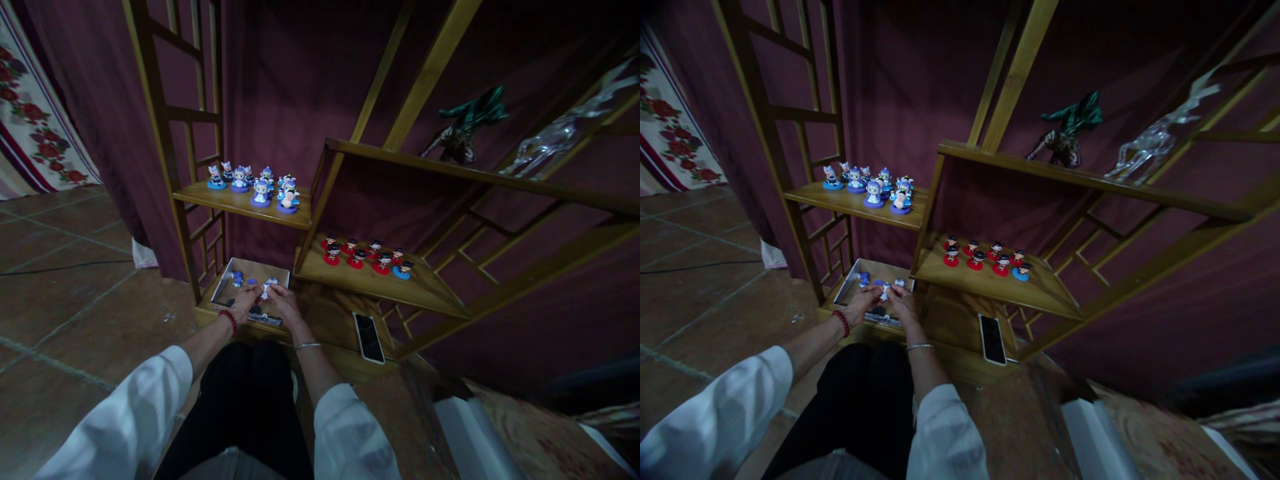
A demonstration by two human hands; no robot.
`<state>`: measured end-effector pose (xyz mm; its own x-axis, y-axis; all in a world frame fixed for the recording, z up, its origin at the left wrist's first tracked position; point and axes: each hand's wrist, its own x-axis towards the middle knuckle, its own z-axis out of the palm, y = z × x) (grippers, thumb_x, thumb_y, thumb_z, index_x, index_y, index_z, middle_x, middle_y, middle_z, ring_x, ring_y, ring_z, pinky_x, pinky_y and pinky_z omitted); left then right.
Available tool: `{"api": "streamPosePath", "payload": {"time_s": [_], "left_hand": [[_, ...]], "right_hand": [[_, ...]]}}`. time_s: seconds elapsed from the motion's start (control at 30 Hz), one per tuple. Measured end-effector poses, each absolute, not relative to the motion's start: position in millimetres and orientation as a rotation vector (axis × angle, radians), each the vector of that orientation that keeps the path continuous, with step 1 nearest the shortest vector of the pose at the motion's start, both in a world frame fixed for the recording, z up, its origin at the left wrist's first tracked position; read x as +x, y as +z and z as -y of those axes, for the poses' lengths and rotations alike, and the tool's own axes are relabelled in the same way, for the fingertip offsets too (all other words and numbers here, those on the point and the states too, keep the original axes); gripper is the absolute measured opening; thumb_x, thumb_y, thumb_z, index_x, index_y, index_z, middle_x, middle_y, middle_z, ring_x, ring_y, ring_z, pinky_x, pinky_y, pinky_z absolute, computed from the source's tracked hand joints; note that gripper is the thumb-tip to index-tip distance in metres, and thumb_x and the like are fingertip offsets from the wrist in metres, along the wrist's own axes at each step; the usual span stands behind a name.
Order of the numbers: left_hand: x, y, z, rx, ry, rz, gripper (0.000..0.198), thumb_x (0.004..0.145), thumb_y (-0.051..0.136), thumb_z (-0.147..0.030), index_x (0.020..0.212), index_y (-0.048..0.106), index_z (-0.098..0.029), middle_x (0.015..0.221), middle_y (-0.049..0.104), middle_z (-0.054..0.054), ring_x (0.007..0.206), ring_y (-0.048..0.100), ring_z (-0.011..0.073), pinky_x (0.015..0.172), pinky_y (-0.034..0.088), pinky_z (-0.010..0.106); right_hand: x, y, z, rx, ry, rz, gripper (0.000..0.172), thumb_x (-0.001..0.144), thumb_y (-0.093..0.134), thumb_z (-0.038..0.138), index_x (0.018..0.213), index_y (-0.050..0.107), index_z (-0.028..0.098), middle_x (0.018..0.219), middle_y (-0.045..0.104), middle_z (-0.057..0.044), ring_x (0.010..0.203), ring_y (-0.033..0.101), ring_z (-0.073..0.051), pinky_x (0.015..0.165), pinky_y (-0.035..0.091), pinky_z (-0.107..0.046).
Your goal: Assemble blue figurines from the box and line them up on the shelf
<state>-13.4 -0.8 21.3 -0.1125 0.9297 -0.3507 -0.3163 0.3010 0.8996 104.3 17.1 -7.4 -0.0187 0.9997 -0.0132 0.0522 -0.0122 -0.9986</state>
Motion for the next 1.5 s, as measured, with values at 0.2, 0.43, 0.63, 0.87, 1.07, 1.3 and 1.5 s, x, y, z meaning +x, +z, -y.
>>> {"api": "streamPosePath", "payload": {"time_s": [0.2, 0.43, 0.63, 0.87, 1.07, 1.3, 1.5], "left_hand": [[-14.3, 22.6, 2.0, 0.628, 1.2, -1.21, 0.009, 0.067, 0.064, -0.015, 0.074, 0.058, -0.012, 0.061, 0.059, -0.001, 0.052, 0.055, 0.0068, 0.058, 0.046, 0.02], [-12.7, 22.2, 3.7, 0.643, 1.236, -1.115, 0.009, 0.063, 0.065, -0.006, 0.065, 0.058, -0.012, 0.063, 0.062, 0.003, 0.059, 0.057, 0.009, 0.061, 0.047, 0.02], [-11.7, 22.9, 2.5, 0.604, 1.225, -1.18, 0.009, 0.065, 0.064, -0.007, 0.067, 0.057, -0.012, 0.06, 0.061, 0.002, 0.053, 0.056, 0.0079, 0.055, 0.047, 0.019], [-11.6, 26.2, 3.1, 0.614, 1.242, -1.186, 0.008, 0.066, 0.064, -0.011, 0.068, 0.057, -0.012, 0.058, 0.06, 0.001, 0.05, 0.054, 0.0068, 0.054, 0.046, 0.018], [-10.5, 32.5, 4.0, 0.633, 1.281, -1.213, 0.006, 0.067, 0.062, -0.009, 0.066, 0.057, -0.013, 0.054, 0.058, 0.0, 0.046, 0.052, 0.0066, 0.05, 0.045, 0.018], [-8.2, 33.1, 4.0, 0.644, 1.36, -1.234, 0.012, 0.067, 0.059, -0.007, 0.071, 0.051, -0.015, 0.054, 0.056, -0.002, 0.044, 0.052, 0.0074, 0.046, 0.042, 0.019], [-8.1, 32.2, 3.4, 0.669, 1.39, -1.249, 0.011, 0.066, 0.057, -0.008, 0.071, 0.05, -0.015, 0.054, 0.054, -0.003, 0.044, 0.051, 0.0081, 0.045, 0.041, 0.02]], "right_hand": [[104.3, -2.5, -15.6, -1.257, 1.279, 1.141, 0.043, 0.058, 0.066, 0.041, 0.092, 0.067, 0.014, 0.082, 0.069, -0.004, 0.068, 0.059, -0.014, 0.068, 0.047, -0.027], [106.1, 7.0, -10.6, -1.201, 1.302, 1.107, 0.04, 0.057, 0.068, 0.041, 0.087, 0.069, 0.014, 0.077, 0.068, -0.003, 0.063, 0.057, -0.012, 0.061, 0.045, -0.024], [105.4, 11.8, -8.9, -1.205, 1.319, 1.061, 0.039, 0.056, 0.069, 0.04, 0.086, 0.07, 0.014, 0.075, 0.068, -0.003, 0.059, 0.054, -0.011, 0.057, 0.042, -0.023], [103.8, 14.0, -7.4, -1.209, 1.3, 1.032, 0.036, 0.056, 0.069, 0.037, 0.085, 0.07, 0.014, 0.069, 0.066, 0.0, 0.057, 0.052, -0.009, 0.054, 0.04, -0.021], [104.9, 13.9, -7.1, -1.191, 1.35, 0.978, 0.036, 0.058, 0.069, 0.034, 0.089, 0.069, 0.016, 0.073, 0.067, 0.0, 0.059, 0.055, -0.01, 0.058, 0.043, -0.022], [104.1, 11.0, -6.7, -1.163, 1.338, 0.951, 0.035, 0.059, 0.069, 0.035, 0.088, 0.069, 0.016, 0.068, 0.066, -0.001, 0.056, 0.054, -0.01, 0.056, 0.044, -0.022], [100.7, 9.6, -6.5, -1.154, 1.338, 0.951, 0.034, 0.061, 0.067, 0.037, 0.087, 0.069, 0.016, 0.067, 0.066, -0.001, 0.053, 0.053, -0.009, 0.057, 0.043, -0.022]]}}
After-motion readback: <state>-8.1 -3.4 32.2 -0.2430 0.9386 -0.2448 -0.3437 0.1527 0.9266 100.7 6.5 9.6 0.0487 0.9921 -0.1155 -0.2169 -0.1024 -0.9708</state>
